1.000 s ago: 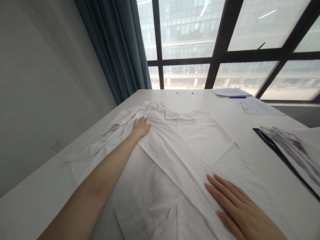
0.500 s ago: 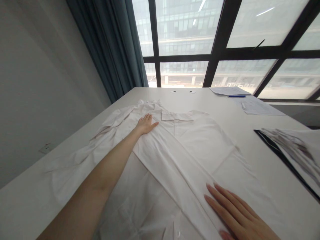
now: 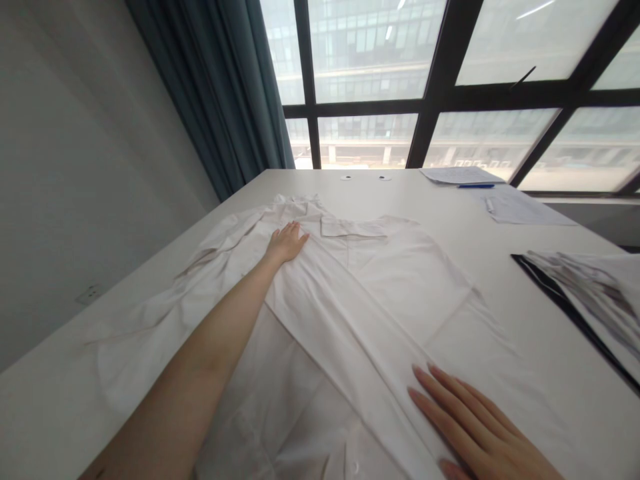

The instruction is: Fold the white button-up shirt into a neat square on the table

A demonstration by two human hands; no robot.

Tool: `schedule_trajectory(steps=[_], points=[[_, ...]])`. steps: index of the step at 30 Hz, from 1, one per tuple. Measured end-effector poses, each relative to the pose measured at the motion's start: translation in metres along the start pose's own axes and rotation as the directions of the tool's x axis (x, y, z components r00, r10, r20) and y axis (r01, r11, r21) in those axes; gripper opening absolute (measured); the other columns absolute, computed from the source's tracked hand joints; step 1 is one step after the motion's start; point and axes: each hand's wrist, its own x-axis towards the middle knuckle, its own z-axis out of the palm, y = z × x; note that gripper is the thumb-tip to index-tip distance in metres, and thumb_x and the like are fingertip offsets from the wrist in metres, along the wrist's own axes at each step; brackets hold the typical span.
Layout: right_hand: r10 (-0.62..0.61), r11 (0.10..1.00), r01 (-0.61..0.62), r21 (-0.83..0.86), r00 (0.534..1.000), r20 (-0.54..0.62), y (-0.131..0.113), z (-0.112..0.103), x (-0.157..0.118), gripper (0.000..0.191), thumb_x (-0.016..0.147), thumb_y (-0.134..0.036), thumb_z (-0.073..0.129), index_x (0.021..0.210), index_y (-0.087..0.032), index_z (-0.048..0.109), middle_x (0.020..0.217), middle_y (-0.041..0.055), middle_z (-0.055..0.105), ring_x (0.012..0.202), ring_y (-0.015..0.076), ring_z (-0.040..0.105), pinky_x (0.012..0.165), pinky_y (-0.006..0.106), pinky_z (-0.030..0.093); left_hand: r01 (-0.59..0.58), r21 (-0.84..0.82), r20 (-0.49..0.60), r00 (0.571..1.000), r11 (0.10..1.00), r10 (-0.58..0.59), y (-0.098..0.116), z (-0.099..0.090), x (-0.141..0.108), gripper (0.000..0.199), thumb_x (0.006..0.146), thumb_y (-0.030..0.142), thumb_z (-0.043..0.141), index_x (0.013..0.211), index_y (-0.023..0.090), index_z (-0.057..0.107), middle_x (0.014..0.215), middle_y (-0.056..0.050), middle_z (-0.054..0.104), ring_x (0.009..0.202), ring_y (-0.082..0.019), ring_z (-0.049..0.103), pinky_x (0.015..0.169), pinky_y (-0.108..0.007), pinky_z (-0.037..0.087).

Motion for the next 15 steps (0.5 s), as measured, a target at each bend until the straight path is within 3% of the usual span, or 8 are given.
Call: schedule_trajectory(steps=[4,6,12,15], points=[[0.033,0.999,-0.033,0.021,0.999,0.034,-0.005,-0.006,-0.002,0.077,0.092,-0.037,0.055,0.159,-0.025,0.02,0.148,0.0029,0.048,0.127,0.0231,0.057,0.097,0.031,0.053,-0.027,0.041,-0.102,0.994,0.999,0.031,0.01,-0.01,-0.01,0.053,0.097,0.016,0.024,0.146,0.007,0.04,0.156,-0.017,0.037,0.146,-0.024,0.031,0.119,-0.043,0.02],[0.034,0.999,-0.033,-0.006,0.999,0.037,-0.007,-0.009,-0.001,0.077,0.091,-0.037,0.056,0.159,-0.024,0.021,0.149,0.0031,0.047,0.127,0.0235,0.056,0.097,0.033,0.053,-0.068,0.054,-0.123,0.99,0.996,0.074,0.024,-0.015,-0.022,0.051,0.096,0.013,0.026,0.143,0.006,0.045,0.155,-0.019,0.038,0.145,-0.024,0.033,0.119,-0.042,0.022],[0.05,0.999,-0.049,-0.018,0.998,0.04,-0.008,-0.011,0.001,0.069,0.093,-0.038,0.056,0.156,-0.024,0.03,0.15,0.0041,0.045,0.131,0.0237,0.053,0.101,0.036,0.051,-0.331,0.033,-0.034,0.943,0.943,0.332,0.081,-0.013,-0.092,0.058,0.099,0.046,0.038,0.146,0.012,0.043,0.157,-0.013,0.036,0.146,-0.021,0.032,0.117,-0.032,0.027],[0.068,0.998,-0.069,0.011,0.997,0.048,-0.009,-0.011,0.001,0.067,0.093,-0.036,0.055,0.155,-0.024,0.033,0.15,0.0048,0.046,0.133,0.024,0.05,0.102,0.037,0.051,-0.458,-0.022,0.038,0.888,0.889,0.459,0.088,-0.011,-0.119,0.071,0.098,0.057,0.033,0.152,0.011,0.031,0.16,-0.015,0.026,0.149,-0.025,0.024,0.12,-0.04,0.021]])
